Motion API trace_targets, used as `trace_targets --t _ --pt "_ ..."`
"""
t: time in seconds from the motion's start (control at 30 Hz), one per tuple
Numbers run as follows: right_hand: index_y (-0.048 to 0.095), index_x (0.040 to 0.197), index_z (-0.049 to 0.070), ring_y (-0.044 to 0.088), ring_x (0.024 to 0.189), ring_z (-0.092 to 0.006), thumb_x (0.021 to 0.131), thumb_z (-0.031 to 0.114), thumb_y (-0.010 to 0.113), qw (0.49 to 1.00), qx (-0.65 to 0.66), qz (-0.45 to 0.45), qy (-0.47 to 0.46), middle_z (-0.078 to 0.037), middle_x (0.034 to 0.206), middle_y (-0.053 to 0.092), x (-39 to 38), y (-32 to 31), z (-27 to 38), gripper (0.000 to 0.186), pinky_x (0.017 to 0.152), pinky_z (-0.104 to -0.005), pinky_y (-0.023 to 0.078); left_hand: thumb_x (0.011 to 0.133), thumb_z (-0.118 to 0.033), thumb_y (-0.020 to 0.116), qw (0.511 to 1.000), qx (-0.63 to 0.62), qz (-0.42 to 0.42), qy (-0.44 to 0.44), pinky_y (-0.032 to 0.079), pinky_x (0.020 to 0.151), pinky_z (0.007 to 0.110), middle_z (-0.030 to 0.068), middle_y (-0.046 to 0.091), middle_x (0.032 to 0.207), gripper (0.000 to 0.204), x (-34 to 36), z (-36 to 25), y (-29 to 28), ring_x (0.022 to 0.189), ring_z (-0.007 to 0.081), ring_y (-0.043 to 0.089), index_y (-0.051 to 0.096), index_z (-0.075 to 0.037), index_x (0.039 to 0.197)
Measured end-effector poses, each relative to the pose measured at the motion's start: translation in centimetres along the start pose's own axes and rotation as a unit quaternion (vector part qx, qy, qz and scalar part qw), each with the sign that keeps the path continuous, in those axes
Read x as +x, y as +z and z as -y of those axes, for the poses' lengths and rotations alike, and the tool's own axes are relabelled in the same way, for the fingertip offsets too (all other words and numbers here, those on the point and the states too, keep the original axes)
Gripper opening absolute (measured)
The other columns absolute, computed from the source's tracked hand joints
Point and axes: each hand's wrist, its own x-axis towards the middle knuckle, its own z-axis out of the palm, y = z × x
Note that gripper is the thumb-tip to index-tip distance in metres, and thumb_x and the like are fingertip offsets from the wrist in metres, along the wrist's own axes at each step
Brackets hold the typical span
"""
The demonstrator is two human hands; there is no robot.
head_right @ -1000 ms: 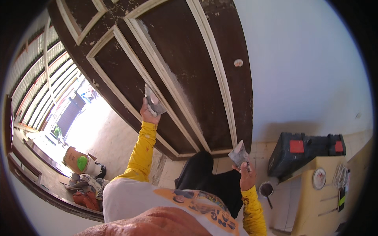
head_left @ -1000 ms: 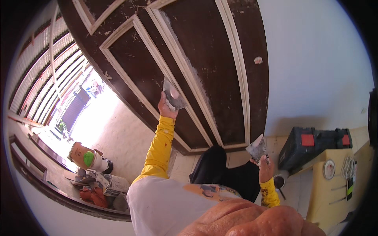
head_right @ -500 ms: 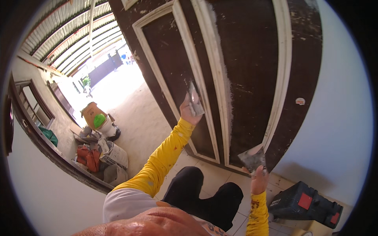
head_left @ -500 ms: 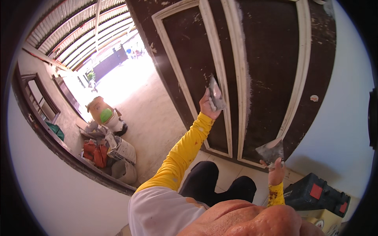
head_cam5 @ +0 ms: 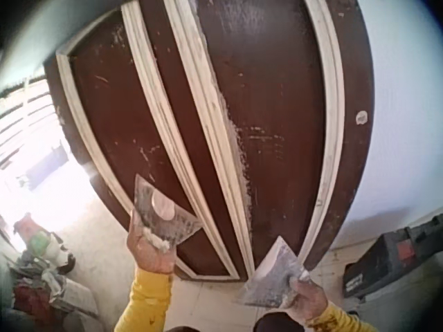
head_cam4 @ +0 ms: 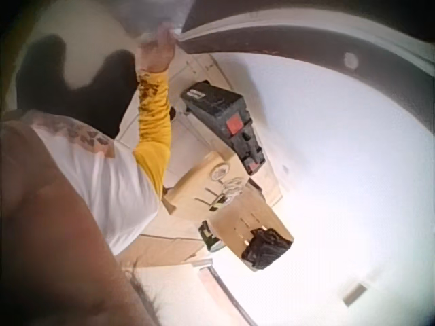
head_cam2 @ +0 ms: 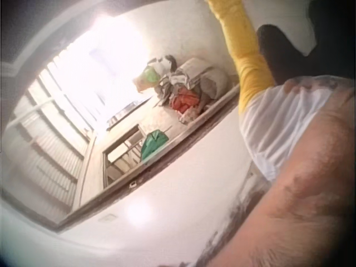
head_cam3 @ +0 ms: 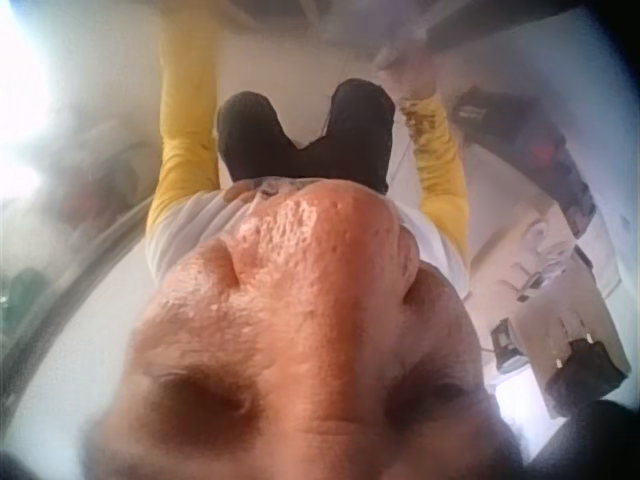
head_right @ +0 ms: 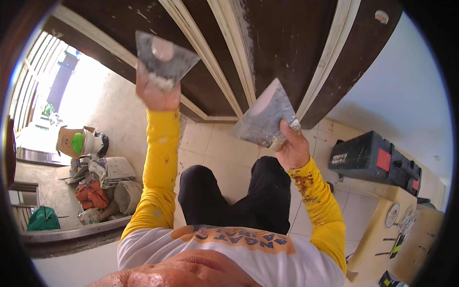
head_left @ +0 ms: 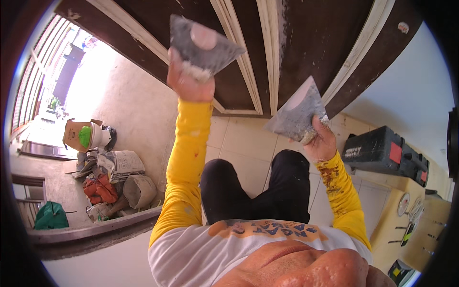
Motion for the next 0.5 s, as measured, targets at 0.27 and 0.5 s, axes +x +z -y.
trace_targets --t 0.27,0.5 --pt "0.054 0.123 0.002 0.069 0.087 -0.0268 0.087 0.011 0.055 0.985 -0.031 -0.067 0.156 -0.012 0.104 0.067 -0.6 -5.2 -4.7 0.037 0.064 -0.0430 0.059 0.096 -0.028 0.048 0.961 -0.104 -0.102 -0.237 0.048 0.097 0.045 0.0136 0.061 0.124 0.042 -10.1 0.9 -10.7 0.114 0.0322 0.059 0.053 -0.003 0.128" --pt "0.055 0.120 0.001 0.070 0.088 -0.0293 0.088 0.012 0.053 0.968 0.061 -0.110 0.217 -0.014 0.105 0.068 -1.0 -2.1 -6.6 0.034 0.069 -0.0462 0.058 0.091 -0.005 0.057 0.893 0.340 0.283 0.074 0.031 0.111 0.044 0.0199 0.051 0.136 0.045 -12.4 3.9 -14.6 0.131 0.0331 0.044 0.047 0.001 0.135"
